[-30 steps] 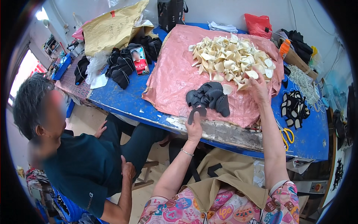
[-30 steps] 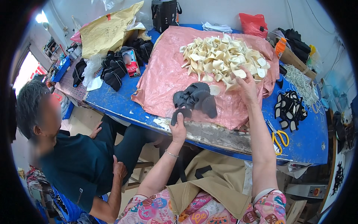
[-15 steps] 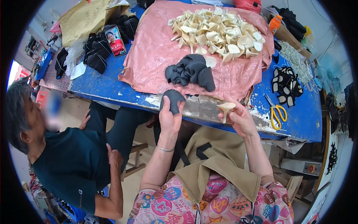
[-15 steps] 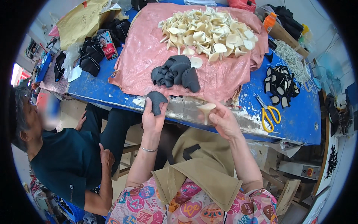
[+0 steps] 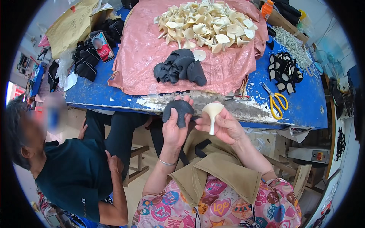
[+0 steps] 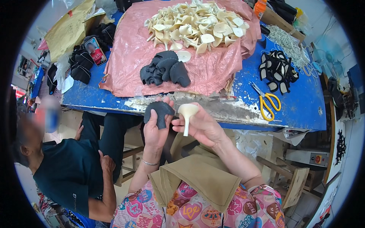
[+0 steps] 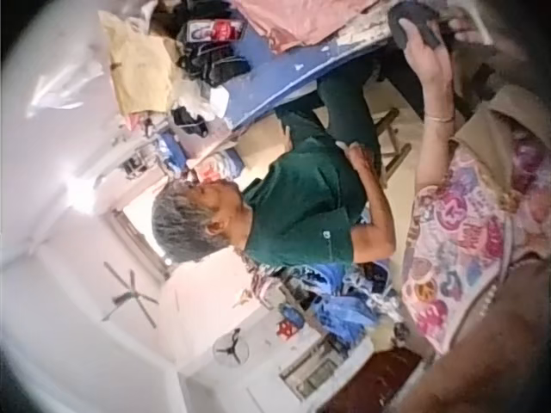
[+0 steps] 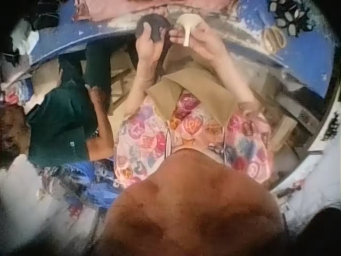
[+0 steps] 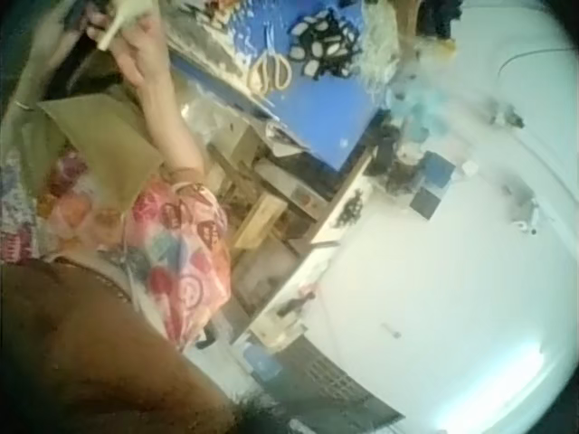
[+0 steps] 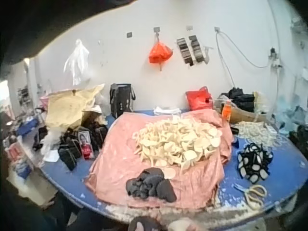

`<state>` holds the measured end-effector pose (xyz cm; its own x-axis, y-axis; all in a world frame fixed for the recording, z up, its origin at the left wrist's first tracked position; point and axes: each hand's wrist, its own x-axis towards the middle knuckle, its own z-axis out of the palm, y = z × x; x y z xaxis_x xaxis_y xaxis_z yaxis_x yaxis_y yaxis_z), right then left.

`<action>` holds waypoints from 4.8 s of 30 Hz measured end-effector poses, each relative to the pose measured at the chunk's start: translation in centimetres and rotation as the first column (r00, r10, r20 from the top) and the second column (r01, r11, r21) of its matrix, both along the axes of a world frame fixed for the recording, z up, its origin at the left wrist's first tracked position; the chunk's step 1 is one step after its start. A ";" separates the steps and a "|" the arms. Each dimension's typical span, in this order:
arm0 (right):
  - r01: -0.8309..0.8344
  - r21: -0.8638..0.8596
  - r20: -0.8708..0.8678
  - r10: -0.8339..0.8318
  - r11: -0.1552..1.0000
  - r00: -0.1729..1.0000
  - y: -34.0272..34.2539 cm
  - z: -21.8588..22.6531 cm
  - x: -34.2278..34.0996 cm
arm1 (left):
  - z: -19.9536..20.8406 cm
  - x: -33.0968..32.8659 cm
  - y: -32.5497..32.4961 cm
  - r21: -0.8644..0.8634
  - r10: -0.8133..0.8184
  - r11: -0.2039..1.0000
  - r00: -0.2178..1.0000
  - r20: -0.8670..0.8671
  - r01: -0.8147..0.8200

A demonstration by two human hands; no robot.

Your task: Assembling and trimming shoe upper components by hand.

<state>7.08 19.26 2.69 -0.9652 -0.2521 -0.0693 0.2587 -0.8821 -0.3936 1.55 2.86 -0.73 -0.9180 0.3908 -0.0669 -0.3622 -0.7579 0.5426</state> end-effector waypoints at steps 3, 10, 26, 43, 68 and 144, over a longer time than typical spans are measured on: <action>0.038 0.043 0.025 -0.039 0.998 0.999 0.2 0.7 -0.3 | 0.6 0.2 0.3 -0.024 -0.007 1.000 1.000 0.024 0.007; 0.180 0.334 -0.132 -0.144 0.925 0.981 0.0 0.3 0.1 | 0.2 0.3 0.2 0.042 -0.030 0.999 0.997 0.076 0.027; 0.598 0.546 -0.481 -0.365 0.587 0.797 -4.2 -0.9 -1.8 | 0.5 1.5 1.6 0.012 0.013 1.000 0.999 -0.040 -0.013; 0.703 0.682 -0.629 -0.330 0.198 0.704 -4.3 -2.4 -1.3 | 1.6 2.1 1.9 0.012 -0.044 0.999 0.998 -0.041 0.045; 0.758 0.652 -0.735 -0.226 0.023 0.639 -4.4 -1.4 -1.6 | 2.3 1.9 1.9 -0.061 -0.044 0.997 0.992 -0.122 0.037; -0.275 0.292 0.018 0.282 0.916 0.959 -0.4 -2.7 -0.1 | 6.4 2.1 -3.6 -0.607 -0.796 0.393 0.586 0.151 0.690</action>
